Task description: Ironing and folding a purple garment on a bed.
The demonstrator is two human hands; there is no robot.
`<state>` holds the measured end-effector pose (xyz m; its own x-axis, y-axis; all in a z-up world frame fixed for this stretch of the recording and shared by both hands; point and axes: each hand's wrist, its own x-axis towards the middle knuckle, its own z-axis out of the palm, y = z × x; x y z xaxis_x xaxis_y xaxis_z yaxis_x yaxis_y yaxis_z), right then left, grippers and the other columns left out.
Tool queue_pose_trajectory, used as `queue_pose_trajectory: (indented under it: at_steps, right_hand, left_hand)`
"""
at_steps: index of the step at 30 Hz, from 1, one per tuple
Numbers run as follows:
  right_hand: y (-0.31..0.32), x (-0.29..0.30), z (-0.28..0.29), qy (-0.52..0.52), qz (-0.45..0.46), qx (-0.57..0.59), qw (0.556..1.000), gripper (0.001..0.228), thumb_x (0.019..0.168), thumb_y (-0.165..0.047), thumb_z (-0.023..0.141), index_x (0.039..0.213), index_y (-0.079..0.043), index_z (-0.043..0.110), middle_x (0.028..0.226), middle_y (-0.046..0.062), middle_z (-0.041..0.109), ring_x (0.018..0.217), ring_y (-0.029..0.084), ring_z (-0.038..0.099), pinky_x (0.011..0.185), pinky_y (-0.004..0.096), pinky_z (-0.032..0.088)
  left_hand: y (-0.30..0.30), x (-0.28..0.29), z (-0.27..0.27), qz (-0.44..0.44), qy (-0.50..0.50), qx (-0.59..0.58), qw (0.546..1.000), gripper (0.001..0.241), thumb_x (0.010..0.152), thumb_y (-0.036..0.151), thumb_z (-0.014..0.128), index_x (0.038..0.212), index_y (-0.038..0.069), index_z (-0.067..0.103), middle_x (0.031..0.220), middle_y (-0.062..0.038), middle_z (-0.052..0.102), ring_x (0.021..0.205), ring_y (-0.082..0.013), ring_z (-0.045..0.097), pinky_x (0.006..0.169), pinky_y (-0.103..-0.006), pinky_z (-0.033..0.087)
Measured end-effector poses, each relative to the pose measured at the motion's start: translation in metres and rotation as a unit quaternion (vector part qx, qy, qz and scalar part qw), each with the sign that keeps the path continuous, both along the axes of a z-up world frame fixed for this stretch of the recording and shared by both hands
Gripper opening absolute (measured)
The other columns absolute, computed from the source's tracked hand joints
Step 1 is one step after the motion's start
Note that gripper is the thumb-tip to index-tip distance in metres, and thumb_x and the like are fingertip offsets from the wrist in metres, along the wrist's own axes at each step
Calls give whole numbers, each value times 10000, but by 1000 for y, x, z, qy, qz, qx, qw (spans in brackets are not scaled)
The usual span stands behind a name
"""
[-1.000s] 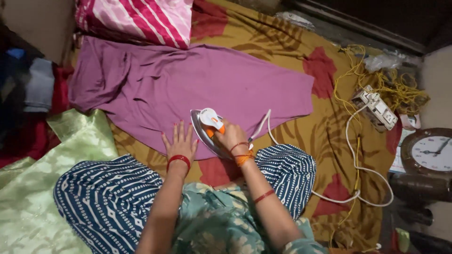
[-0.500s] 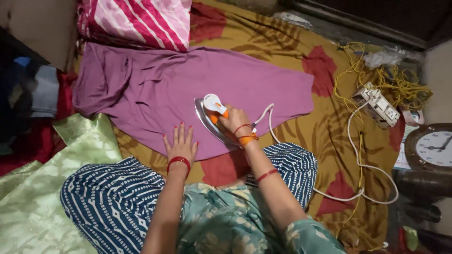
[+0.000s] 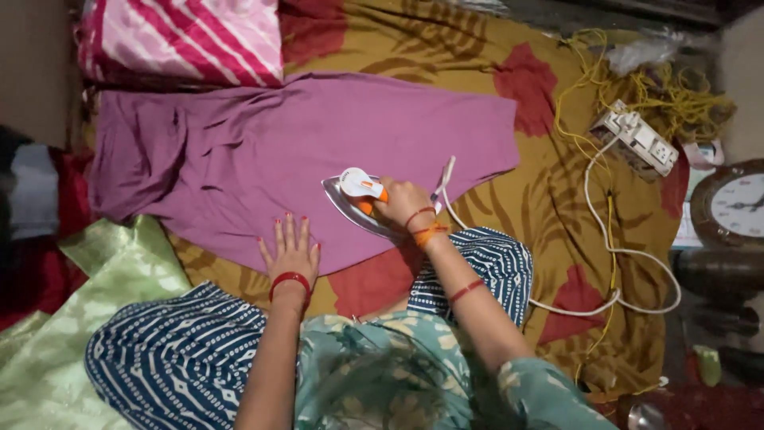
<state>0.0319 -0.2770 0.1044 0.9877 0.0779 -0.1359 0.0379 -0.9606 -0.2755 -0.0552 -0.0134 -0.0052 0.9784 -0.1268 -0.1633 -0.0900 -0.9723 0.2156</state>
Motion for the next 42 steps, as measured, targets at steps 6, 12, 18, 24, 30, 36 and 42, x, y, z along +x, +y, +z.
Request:
queue_pose_trajectory:
  at_steps: [6, 12, 18, 24, 30, 36, 42]
  right_hand:
    - [-23, 25, -9, -30, 30, -9, 999, 377, 849, -398, 695, 1123, -141, 661, 921, 172, 745, 818, 408, 723, 705, 544, 573]
    - [-33, 18, 48, -10, 83, 81, 993, 390, 892, -524, 694, 1092, -190, 711, 909, 182, 739, 806, 425, 703, 681, 557, 548]
    - [-61, 1, 7, -74, 111, 149, 980, 356, 874, -439, 684, 1047, -128, 689, 944, 133, 755, 832, 378, 724, 703, 525, 556]
    - [-60, -25, -19, -195, 38, 101, 975, 275, 851, -293, 711, 1062, -118, 686, 983, 95, 695, 866, 303, 715, 695, 458, 548]
    - [-80, -32, -20, -237, -34, 27, 971, 170, 905, -140, 661, 1059, -196, 708, 998, -2, 674, 940, 181, 680, 880, 413, 420]
    - [-144, -33, 23, -346, -212, 185, 895, 101, 851, -104, 701, 888, -190, 738, 881, 0, 675, 916, 216, 645, 938, 469, 350]
    - [-247, -32, -31, -489, -450, 239, 708, 233, 672, 53, 671, 858, -87, 670, 877, 50, 658, 851, 245, 651, 789, 360, 503]
  left_hand:
    - [-2, 2, -4, -3, 40, 55, 998, 705, 1005, 530, 362, 1640, 317, 144, 1735, -12, 26, 1580, -253, 39, 1209, -654, 42]
    - [-4, 8, 7, -26, 86, 80, 993, 786, 961, 594, 366, 1636, 307, 84, 1723, -40, -11, 1572, -278, 8, 1177, -675, 74]
    - [-7, 12, 4, -25, 137, 147, 979, 852, 953, 677, 344, 1643, 275, 47, 1732, -97, -41, 1580, -300, -4, 1165, -699, 148]
    - [3, 11, -18, -31, 128, 162, 978, 884, 938, 660, 341, 1648, 225, 43, 1721, -126, -31, 1577, -346, -13, 1159, -685, 174]
    - [-8, 21, -4, -214, 102, 381, 894, 844, 1068, 606, 244, 1612, -16, 70, 1708, -176, 28, 1543, -487, -18, 1246, -561, 13]
    - [25, 21, -61, -182, 47, 297, 936, 899, 1005, 609, 268, 1592, -29, 32, 1676, -199, -1, 1543, -472, -39, 1226, -533, 2]
    - [38, 22, -77, -169, -46, 97, 980, 897, 982, 632, 280, 1601, 23, 56, 1646, -287, 39, 1540, -523, 31, 1231, -574, 55]
